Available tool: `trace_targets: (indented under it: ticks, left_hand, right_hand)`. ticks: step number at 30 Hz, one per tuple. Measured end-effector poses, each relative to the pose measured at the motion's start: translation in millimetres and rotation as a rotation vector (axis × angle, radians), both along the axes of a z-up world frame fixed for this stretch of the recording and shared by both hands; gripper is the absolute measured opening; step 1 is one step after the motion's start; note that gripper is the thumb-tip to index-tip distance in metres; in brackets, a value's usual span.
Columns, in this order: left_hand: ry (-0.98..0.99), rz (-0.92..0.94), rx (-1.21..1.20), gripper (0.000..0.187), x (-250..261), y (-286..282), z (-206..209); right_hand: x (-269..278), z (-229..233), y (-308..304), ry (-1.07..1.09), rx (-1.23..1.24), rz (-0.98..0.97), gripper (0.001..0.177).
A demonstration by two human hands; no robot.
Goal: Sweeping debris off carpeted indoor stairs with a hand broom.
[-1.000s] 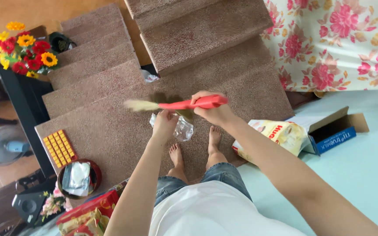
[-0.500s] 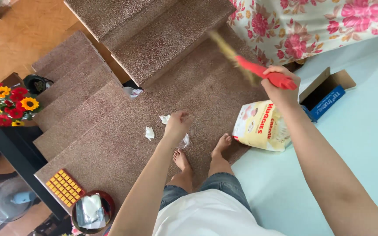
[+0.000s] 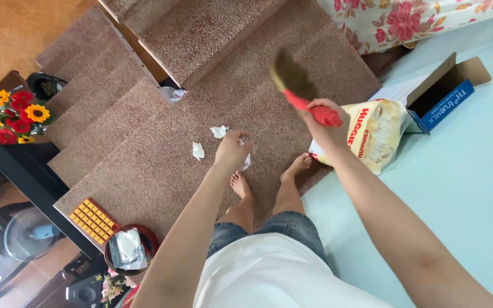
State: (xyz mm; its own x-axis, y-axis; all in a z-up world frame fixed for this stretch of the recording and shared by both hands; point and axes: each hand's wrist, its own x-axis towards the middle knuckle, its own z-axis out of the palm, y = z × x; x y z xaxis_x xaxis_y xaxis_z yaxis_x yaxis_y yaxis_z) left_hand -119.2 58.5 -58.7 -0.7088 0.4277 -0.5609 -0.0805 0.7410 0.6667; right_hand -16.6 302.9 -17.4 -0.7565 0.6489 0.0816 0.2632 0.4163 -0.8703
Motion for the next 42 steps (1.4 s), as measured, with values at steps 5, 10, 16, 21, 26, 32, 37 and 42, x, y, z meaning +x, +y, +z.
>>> trace_targets:
  ticks: [5, 10, 16, 21, 26, 32, 37, 42]
  left_hand:
    - [0.040, 0.012, 0.053, 0.044, -2.4, 9.1, 5.6]
    - [0.078, 0.059, 0.190, 0.044, -7.6, 17.4, 17.1]
    - [-0.290, 0.163, 0.105, 0.044, -1.6, 41.4, 56.9]
    - [-0.018, 0.035, 0.122, 0.039, 18.4, 41.8, 5.0]
    - [-0.022, -0.047, 0.016, 0.055, 39.8, 36.5, 9.7]
    - [0.208, 0.097, 0.074, 0.050, 57.6, 13.7, -32.4]
    - [0.384, 0.332, 0.128, 0.034, 49.4, 1.1, -12.5]
    - [0.506, 0.536, 0.457, 0.028, 32.7, 62.7, 38.5]
  right_hand:
    - [-1.9, 44.0, 7.9, 0.017, -0.294, 0.006, 0.018]
    - [3.7, 142.6, 23.7, 0.086, -0.361, 0.063, 0.018]
    - [54.9, 166.7, 49.2, -0.095, 0.336, 0.134, 0.020]
    - [61.0, 73.9, 52.2, -0.142, 0.074, 0.013, 0.017]
    - [27.4, 23.9, -62.2, -0.176, 0.153, 0.116, 0.016]
    - [-9.3, 12.8, -134.2, 0.029, -0.162, 0.281, 0.016]
    - [-33.1, 31.6, -135.5, 0.032, -0.285, 0.395, 0.015]
    - [-62.3, 115.5, -79.7, -0.012, 0.023, 0.542, 0.014]
